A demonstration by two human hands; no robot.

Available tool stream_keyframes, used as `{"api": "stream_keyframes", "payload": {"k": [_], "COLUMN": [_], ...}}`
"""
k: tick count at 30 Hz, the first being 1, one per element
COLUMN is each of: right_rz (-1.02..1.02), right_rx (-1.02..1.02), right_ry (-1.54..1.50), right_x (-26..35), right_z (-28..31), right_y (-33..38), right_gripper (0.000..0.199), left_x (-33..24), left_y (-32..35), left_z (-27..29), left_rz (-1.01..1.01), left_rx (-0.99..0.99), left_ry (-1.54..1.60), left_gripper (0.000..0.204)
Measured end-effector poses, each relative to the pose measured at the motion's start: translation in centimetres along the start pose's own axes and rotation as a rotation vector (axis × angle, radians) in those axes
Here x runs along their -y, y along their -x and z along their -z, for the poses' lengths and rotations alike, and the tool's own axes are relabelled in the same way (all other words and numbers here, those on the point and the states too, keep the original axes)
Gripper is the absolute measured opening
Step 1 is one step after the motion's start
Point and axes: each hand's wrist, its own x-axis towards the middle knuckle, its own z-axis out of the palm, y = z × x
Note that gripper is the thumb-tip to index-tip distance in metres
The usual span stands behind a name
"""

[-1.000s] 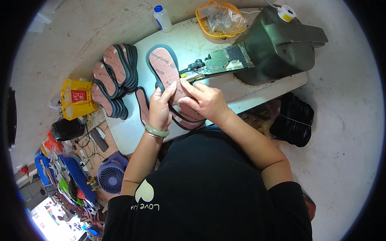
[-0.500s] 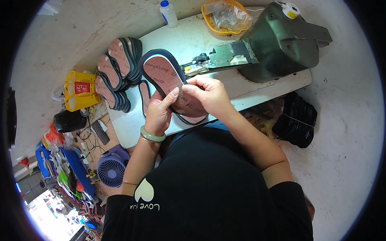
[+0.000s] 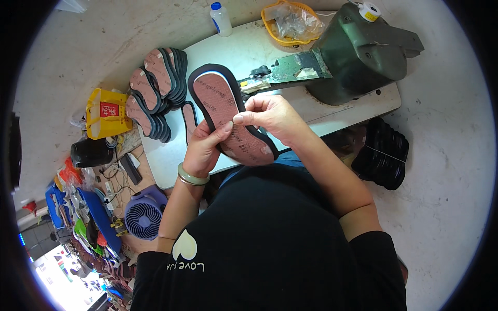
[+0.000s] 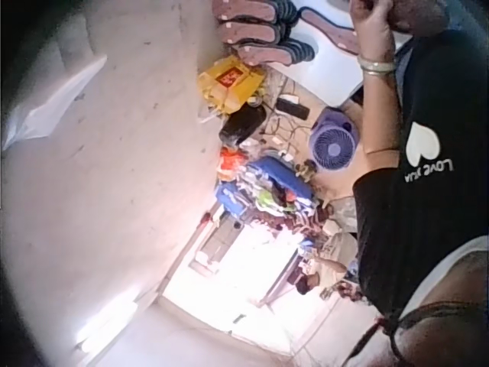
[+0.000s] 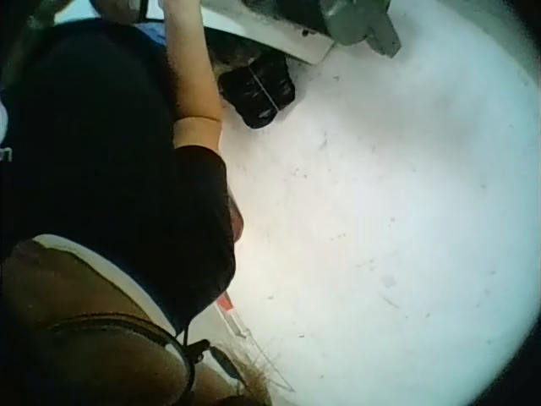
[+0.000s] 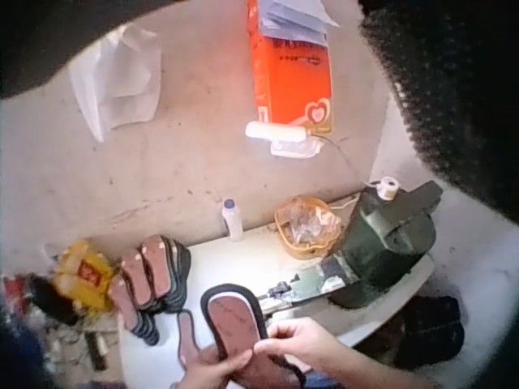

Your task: The person assembles shoe soles by hand, removing protective films from insoles and organizing the components at a workstation.

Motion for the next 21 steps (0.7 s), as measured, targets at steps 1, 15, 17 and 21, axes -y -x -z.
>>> {"api": "stream_keyframes", "payload": {"k": [1,15,17,21], "right_rz": [-0.011,0.272,0.231,0.513], "right_rx": [0.023,-0.114,-0.205,-0.410], "right_ry": [-0.047,0.678,0.874,1.127], "right_x": [-0.1,0.6,0.0,-1.4], "right_z": [0.2,-0.2,-0.2,0.8], "right_y": [-0.1,2.0,2.0,1.7], "right_gripper": [0.014,0.015,0.009,0.005], "left_x": [-0.1,0.8,1.1,1.0], "left_y": [0.1,-0.2,-0.5,-0.5], "left_z": [0.0,-1.3,-1.7,-2.1], "left_rz": [-0.001,0.089,0.108,0.078], "left_rx": [0.000,0.001,0.008,0.008], "left_ry": [0.015,0.049,0.032,-0.012], "left_gripper": [0.025,0.029,0.029,0.028]}}
